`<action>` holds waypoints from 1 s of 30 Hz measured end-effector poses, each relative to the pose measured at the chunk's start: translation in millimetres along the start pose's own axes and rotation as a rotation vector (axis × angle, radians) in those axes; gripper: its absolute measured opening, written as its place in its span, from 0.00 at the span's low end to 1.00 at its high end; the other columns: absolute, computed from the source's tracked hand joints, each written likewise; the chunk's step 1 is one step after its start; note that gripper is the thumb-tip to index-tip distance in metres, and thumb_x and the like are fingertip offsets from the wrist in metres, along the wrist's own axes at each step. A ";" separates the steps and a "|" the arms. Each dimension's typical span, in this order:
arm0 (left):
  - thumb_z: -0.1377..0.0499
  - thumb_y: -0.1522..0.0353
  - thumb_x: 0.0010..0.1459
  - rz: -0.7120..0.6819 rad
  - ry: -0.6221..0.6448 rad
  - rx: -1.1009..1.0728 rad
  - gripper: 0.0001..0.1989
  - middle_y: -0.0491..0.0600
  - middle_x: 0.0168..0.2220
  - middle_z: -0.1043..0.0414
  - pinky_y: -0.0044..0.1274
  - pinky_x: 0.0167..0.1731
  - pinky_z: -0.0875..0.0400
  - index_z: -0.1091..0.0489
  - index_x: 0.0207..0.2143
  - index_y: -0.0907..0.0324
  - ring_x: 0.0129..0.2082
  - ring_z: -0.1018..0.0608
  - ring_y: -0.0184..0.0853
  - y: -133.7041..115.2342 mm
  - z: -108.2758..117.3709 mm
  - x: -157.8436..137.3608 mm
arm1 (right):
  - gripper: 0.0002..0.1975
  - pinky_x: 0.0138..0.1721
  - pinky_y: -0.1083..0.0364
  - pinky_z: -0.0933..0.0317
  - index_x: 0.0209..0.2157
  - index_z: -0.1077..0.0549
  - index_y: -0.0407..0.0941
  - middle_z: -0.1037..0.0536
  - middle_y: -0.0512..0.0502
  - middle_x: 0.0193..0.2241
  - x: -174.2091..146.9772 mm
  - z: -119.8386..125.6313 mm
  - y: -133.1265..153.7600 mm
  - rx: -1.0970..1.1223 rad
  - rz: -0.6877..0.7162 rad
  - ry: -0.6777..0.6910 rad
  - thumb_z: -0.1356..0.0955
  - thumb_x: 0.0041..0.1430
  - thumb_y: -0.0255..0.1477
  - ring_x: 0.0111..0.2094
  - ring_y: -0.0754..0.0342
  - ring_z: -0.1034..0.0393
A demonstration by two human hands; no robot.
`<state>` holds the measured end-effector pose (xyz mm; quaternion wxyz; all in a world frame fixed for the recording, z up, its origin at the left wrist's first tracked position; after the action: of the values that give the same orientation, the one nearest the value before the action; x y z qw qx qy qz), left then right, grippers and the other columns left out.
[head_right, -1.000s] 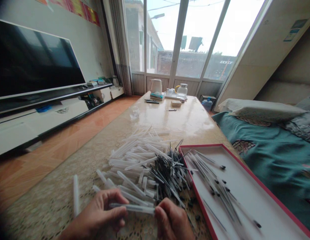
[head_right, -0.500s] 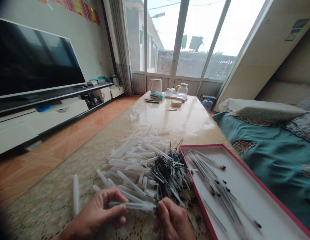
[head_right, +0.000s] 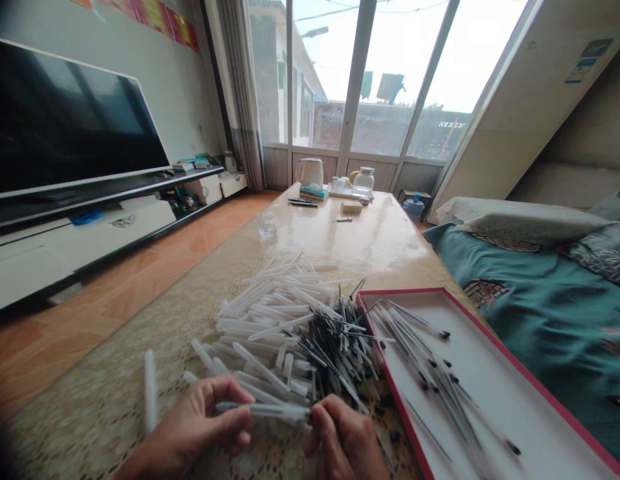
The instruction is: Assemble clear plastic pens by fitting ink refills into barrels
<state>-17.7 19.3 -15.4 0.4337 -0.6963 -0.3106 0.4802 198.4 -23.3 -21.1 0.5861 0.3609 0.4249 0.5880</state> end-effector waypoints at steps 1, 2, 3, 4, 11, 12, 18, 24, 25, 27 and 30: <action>0.30 0.61 0.44 -0.003 -0.001 0.003 0.15 0.46 0.18 0.22 0.20 0.21 0.33 0.29 0.26 0.61 0.17 0.24 0.30 0.3 0.2 0.2 | 0.27 0.20 0.60 0.47 0.21 0.32 0.45 0.31 0.51 0.15 0.1 0.2 -1.3 -0.020 0.010 -0.015 0.42 0.62 0.50 0.18 0.57 0.38; 0.30 0.61 0.44 -0.007 -0.003 0.003 0.15 0.46 0.17 0.22 0.20 0.21 0.33 0.30 0.26 0.61 0.17 0.24 0.30 0.3 0.4 0.3 | 0.27 0.21 0.60 0.47 0.21 0.32 0.44 0.31 0.51 0.16 0.0 0.3 -2.0 -0.028 0.019 -0.022 0.42 0.62 0.50 0.18 0.57 0.38; 0.30 0.61 0.44 -0.010 -0.006 0.004 0.15 0.46 0.17 0.22 0.20 0.21 0.33 0.30 0.26 0.61 0.17 0.24 0.30 0.2 0.4 0.2 | 0.25 0.21 0.60 0.47 0.23 0.31 0.44 0.30 0.51 0.17 -0.2 0.5 -2.2 -0.025 0.027 -0.028 0.40 0.62 0.49 0.19 0.57 0.38; 0.30 0.61 0.44 -0.010 -0.006 0.005 0.15 0.46 0.17 0.22 0.20 0.21 0.33 0.30 0.26 0.61 0.17 0.24 0.30 0.0 0.3 0.1 | 0.23 0.22 0.60 0.46 0.27 0.30 0.44 0.29 0.51 0.18 -0.4 0.7 -1.9 -0.016 0.033 -0.034 0.39 0.61 0.49 0.20 0.57 0.37; 0.29 0.60 0.42 -0.010 -0.008 -0.006 0.16 0.46 0.17 0.23 0.20 0.21 0.33 0.29 0.26 0.61 0.17 0.24 0.31 -3.2 -1.7 -1.1 | 0.26 0.22 0.60 0.44 0.23 0.30 0.44 0.27 0.50 0.17 0.0 -0.8 -2.5 -0.050 0.052 -0.033 0.42 0.63 0.48 0.19 0.57 0.35; 0.29 0.60 0.42 -0.011 -0.011 -0.009 0.16 0.46 0.17 0.23 0.20 0.21 0.33 0.29 0.26 0.61 0.17 0.24 0.31 -3.5 -1.8 -1.2 | 0.27 0.22 0.60 0.44 0.22 0.31 0.44 0.27 0.50 0.17 0.2 -0.6 -2.0 -0.059 0.060 -0.039 0.42 0.63 0.49 0.19 0.57 0.35; 0.29 0.60 0.42 -0.004 -0.009 -0.010 0.17 0.45 0.17 0.23 0.20 0.21 0.33 0.29 0.26 0.61 0.18 0.24 0.30 -3.9 -1.7 -0.2 | 0.22 0.25 0.60 0.43 0.30 0.29 0.44 0.27 0.50 0.21 1.1 -0.6 0.3 -0.064 0.043 0.017 0.40 0.62 0.48 0.23 0.55 0.33; 0.29 0.60 0.43 -0.020 -0.024 -0.024 0.16 0.45 0.18 0.23 0.19 0.21 0.32 0.29 0.26 0.62 0.18 0.24 0.30 -7.4 -3.0 -2.5 | 0.25 0.24 0.59 0.44 0.28 0.30 0.44 0.27 0.48 0.20 1.0 -0.8 -3.5 -0.106 0.069 0.048 0.43 0.65 0.47 0.22 0.55 0.34; 0.29 0.60 0.43 -0.023 -0.023 -0.026 0.17 0.45 0.17 0.23 0.19 0.21 0.32 0.29 0.26 0.62 0.18 0.24 0.30 -7.4 -3.2 -2.6 | 0.23 0.24 0.59 0.44 0.31 0.29 0.43 0.27 0.49 0.21 0.7 -0.4 -2.5 -0.095 0.071 0.046 0.42 0.64 0.47 0.23 0.55 0.34; 0.29 0.60 0.43 -0.029 -0.021 -0.026 0.17 0.45 0.17 0.23 0.19 0.20 0.32 0.29 0.26 0.62 0.17 0.24 0.30 -6.5 -2.9 -2.2 | 0.20 0.25 0.60 0.43 0.36 0.29 0.44 0.26 0.49 0.23 0.3 -0.1 -0.9 -0.061 0.064 0.031 0.39 0.62 0.47 0.24 0.54 0.33; 0.29 0.60 0.43 -0.042 -0.007 -0.030 0.17 0.46 0.18 0.23 0.20 0.21 0.32 0.29 0.26 0.62 0.17 0.24 0.30 -4.0 -2.1 -0.7 | 0.23 0.23 0.60 0.44 0.29 0.30 0.44 0.27 0.49 0.20 0.9 -2.1 -2.4 -0.021 0.036 -0.002 0.40 0.62 0.49 0.22 0.55 0.34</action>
<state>-16.0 19.8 -11.2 0.4321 -0.6945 -0.3335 0.4687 197.4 -22.7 -24.1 0.5797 0.3630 0.4115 0.6024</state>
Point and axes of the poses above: each hand's wrist, its own x-axis towards the middle knuckle, its own z-axis out of the back of the hand, y = z × x, the point moved 3 cm from there along x, towards the middle knuckle
